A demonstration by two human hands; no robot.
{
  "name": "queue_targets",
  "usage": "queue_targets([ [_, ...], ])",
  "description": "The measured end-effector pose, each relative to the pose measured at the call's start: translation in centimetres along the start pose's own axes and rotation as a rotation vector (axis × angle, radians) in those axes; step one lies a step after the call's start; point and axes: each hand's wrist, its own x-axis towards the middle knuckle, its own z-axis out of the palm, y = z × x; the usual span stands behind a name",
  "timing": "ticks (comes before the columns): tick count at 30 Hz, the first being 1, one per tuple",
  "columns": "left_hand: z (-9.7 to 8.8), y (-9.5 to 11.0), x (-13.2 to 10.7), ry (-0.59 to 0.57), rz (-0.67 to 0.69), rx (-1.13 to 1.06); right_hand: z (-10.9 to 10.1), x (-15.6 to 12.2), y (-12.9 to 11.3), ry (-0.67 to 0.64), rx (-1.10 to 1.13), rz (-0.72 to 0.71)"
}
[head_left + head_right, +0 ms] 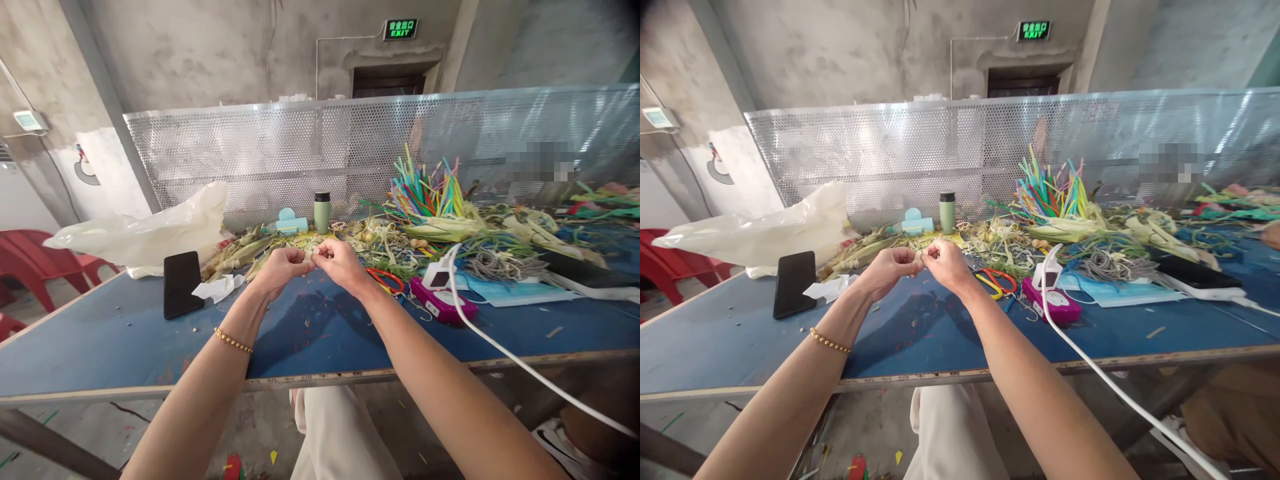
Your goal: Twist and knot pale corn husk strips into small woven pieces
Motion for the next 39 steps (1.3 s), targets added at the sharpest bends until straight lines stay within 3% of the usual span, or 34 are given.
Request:
queue_targets([
  [6, 0.0, -0.3, 0.1, 0.020, 0.092, 0.147, 0.1, 0.0, 0.2, -0.002, 0.100, 0.039],
  [12, 0.3, -0.3, 0.1, 0.029, 0.098, 0.146, 0.2, 0.1, 0.6, 0.004, 0.120, 0.032],
  [17, 0.2, -0.5, 0.3, 0.065, 0.052, 0.157, 0.1, 0.1, 0.7, -0.016, 0.068, 0.020],
  [30, -0.1, -0.3, 0.1, 0.006, 0.093, 0.282, 0.1, 0.0, -0.3, 0.030, -0.183, -0.018],
  [39, -0.7, -0.7, 0.6, 0.197, 0.014, 0.211, -0.7, -0.1, -0.4, -0.079, -0.157, -0.010],
])
